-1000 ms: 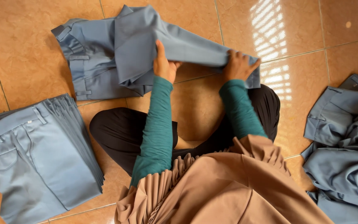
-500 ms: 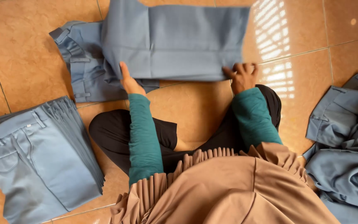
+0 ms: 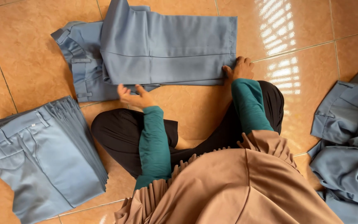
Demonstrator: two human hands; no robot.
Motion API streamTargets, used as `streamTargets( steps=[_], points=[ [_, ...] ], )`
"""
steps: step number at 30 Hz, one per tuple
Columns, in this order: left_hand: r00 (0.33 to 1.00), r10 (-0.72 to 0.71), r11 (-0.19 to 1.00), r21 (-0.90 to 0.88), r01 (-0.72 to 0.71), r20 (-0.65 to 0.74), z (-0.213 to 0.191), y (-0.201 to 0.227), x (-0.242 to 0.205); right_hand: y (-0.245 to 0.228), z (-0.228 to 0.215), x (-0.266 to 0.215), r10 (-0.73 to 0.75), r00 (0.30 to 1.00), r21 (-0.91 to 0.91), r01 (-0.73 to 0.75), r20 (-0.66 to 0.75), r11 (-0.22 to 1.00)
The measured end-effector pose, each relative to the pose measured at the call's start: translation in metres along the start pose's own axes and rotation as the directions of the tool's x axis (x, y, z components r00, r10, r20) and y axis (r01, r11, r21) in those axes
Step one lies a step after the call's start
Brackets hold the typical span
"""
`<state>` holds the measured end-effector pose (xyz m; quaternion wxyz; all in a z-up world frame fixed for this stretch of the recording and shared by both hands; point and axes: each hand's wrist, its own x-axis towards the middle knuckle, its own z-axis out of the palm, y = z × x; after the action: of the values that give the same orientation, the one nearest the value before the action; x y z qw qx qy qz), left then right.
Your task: The person is folding blue trousers on a tiled floor and placing them into a stack.
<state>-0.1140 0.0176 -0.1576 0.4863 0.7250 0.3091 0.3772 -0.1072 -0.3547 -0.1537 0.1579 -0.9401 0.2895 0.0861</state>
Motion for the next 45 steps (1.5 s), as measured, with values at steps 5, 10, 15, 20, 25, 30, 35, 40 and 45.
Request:
streamTargets(
  steps=[5, 10, 15, 20, 25, 30, 35, 40, 45],
  points=[
    [0.742, 0.118, 0.984, -0.179, 0.004, 0.66, 0.03, -0.036, -0.079, 0.026, 0.032, 0.039, 0.051, 0.984, 0.199, -0.085, 0.169, 0.976],
    [0.375, -0.144, 0.987, 0.159, -0.01, 0.916, 0.045, -0.047, -0.144, 0.032, 0.048, 0.046, 0.014, 0.993, 0.276, -0.046, 0.114, 0.96],
    [0.019, -0.388, 0.876, 0.362, 0.318, 0.922, 0.039, 0.023, -0.148, -0.008, 0.024, 0.026, 0.139, 0.961, 0.899, -0.274, 0.24, 0.341],
    [-0.255, -0.407, 0.257, 0.378, 0.89, 0.877, 0.051, 0.07, -0.12, -0.032, -0.032, 0.011, -0.05, 0.821, 0.712, -0.522, 0.569, -0.469],
    [0.053, -0.468, -0.12, -0.122, 0.985, 0.882, 0.081, 0.07, -0.032, -0.051, -0.065, 0.02, -0.128, 0.806, 0.683, -0.564, 0.578, -0.464],
    [0.29, -0.585, -0.027, -0.376, 0.926, 0.758, 0.09, 0.089, 0.057, -0.113, -0.156, -0.006, -0.316, 0.824, 0.779, -0.556, 0.471, -0.29],
    [0.525, -0.358, 0.182, -0.494, 0.85, 0.772, 0.059, 0.141, 0.108, -0.129, -0.169, -0.024, -0.316, 0.893, 0.884, -0.401, 0.32, -0.241],
    [0.373, -0.544, 0.169, -0.338, 0.926, 0.751, 0.044, -0.055, 0.1, -0.037, 0.02, 0.022, -0.049, 0.86, 0.862, -0.507, 0.507, 0.02],
    [0.347, -0.657, 0.177, -0.31, 0.934, 0.669, 0.032, -0.026, 0.092, -0.037, 0.01, 0.0, -0.022, 0.908, 0.884, -0.4, 0.417, 0.242]
  ],
)
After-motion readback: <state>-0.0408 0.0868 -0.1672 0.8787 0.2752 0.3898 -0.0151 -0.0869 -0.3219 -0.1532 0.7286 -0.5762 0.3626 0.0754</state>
